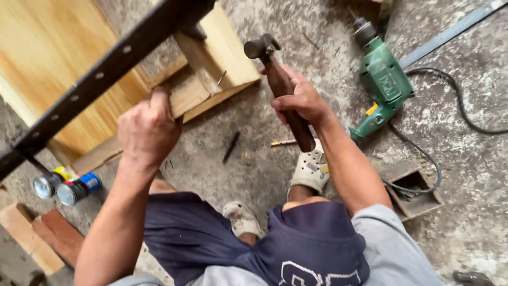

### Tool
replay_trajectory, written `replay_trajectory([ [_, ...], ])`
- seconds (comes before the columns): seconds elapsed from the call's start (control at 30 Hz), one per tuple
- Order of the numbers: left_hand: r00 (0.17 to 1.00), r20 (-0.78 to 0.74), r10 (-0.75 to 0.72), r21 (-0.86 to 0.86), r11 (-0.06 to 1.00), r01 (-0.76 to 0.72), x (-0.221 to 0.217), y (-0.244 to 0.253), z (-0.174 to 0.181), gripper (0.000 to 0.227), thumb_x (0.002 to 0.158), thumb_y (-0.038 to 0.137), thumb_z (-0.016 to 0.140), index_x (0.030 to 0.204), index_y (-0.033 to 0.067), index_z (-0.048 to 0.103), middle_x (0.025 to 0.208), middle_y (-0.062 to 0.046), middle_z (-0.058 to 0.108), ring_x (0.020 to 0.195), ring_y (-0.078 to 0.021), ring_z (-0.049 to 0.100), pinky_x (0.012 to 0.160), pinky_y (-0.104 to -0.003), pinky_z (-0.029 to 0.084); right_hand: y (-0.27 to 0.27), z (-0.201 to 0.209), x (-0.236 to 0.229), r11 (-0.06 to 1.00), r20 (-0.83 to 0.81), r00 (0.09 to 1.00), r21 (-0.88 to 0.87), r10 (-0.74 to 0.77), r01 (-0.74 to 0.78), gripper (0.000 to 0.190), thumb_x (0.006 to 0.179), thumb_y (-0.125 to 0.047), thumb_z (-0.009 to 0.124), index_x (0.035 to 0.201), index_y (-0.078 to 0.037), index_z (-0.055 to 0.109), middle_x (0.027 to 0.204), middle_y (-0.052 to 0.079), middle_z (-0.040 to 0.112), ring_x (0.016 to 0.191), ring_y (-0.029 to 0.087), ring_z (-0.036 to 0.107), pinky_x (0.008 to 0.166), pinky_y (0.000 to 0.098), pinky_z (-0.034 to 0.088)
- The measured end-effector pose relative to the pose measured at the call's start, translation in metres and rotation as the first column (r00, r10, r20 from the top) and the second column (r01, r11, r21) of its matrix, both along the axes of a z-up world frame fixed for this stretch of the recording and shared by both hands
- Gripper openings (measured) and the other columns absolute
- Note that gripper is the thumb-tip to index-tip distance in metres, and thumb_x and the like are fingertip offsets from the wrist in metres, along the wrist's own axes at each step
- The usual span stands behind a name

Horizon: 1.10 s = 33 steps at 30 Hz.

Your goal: Assembling a wooden box structure using a drill, hammer, and nails.

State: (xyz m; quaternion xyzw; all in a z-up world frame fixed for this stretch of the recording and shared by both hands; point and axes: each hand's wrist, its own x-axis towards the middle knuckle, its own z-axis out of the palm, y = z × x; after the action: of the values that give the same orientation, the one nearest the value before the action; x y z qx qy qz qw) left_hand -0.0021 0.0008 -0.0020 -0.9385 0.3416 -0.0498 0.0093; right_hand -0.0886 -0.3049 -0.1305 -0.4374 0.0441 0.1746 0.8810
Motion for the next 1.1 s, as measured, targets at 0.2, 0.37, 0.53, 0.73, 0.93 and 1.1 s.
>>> replay_trajectory([
  [0.2,1.0,-0.013,0.016,0.046,0.999,-0.015,0.003,-0.002,0.0,0.025,0.093,0.022,0.079,0.103,0.0032,0.064,0.08,-0.017,0.069,0.068,-0.0349,0.068,0.06,-0.044,0.055,-0.018,-0.011,0.042,0.965,0.105,0.972,-0.185,0.21,-0.188,0.094,0.075,-0.011,0.077,0.16,-0.01,0.038,0.089,0.003,0.063,0.061,0.014,0.06,0.051,0.0309,0.052],
  [0.37,0.998,-0.022,0.058,0.054,0.997,-0.056,-0.001,0.007,-0.009,0.007,0.098,0.01,0.069,0.103,0.0056,0.066,0.079,-0.015,0.07,0.067,-0.0296,0.07,0.06,-0.042,0.056,-0.054,-0.038,0.045,0.959,0.207,0.944,-0.173,0.257,-0.224,0.087,0.074,-0.011,0.082,0.154,-0.006,0.05,0.088,0.008,0.065,0.068,0.017,0.064,0.058,0.033,0.056],
  [0.53,1.0,-0.026,0.003,0.051,0.999,-0.001,0.0,0.003,-0.005,0.01,0.096,0.011,0.071,0.101,0.0039,0.066,0.084,-0.013,0.071,0.07,-0.0286,0.071,0.062,-0.041,0.057,-0.042,-0.017,0.032,0.958,0.016,0.999,-0.286,0.038,-0.032,0.081,0.073,-0.015,0.082,0.147,-0.009,0.049,0.087,0.007,0.065,0.062,0.016,0.064,0.053,0.033,0.055],
  [0.73,0.998,-0.04,0.041,0.076,0.996,-0.038,-0.005,-0.002,0.006,0.027,0.088,0.021,0.081,0.102,0.0045,0.066,0.076,-0.015,0.068,0.068,-0.0353,0.069,0.058,-0.046,0.054,-0.055,-0.032,0.025,0.919,0.236,0.966,-0.394,0.106,-0.004,0.06,0.078,-0.001,0.08,0.134,0.0,0.058,0.086,0.008,0.066,0.07,0.015,0.065,0.064,0.0331,0.056],
  [0.93,1.0,-0.021,-0.001,0.036,0.999,0.001,0.002,-0.004,0.002,0.029,0.089,0.021,0.08,0.106,0.0012,0.067,0.078,-0.016,0.069,0.07,-0.0331,0.07,0.061,-0.044,0.056,-0.039,-0.033,0.037,0.963,0.178,0.96,-0.199,0.216,-0.18,0.078,0.081,0.001,0.08,0.154,-0.004,0.054,0.1,0.004,0.068,0.078,0.013,0.065,0.062,0.0302,0.055],
  [1.1,0.999,-0.038,0.033,0.083,0.996,-0.03,0.003,0.002,-0.003,0.016,0.094,0.003,0.069,0.109,0.0038,0.068,0.078,-0.013,0.07,0.067,-0.0262,0.07,0.059,-0.039,0.056,-0.037,-0.027,0.03,0.996,0.092,0.996,-0.088,-0.018,0.026,0.085,0.075,0.0,0.074,0.155,-0.002,0.046,0.08,0.009,0.066,0.058,0.016,0.064,0.051,0.0307,0.055],
])
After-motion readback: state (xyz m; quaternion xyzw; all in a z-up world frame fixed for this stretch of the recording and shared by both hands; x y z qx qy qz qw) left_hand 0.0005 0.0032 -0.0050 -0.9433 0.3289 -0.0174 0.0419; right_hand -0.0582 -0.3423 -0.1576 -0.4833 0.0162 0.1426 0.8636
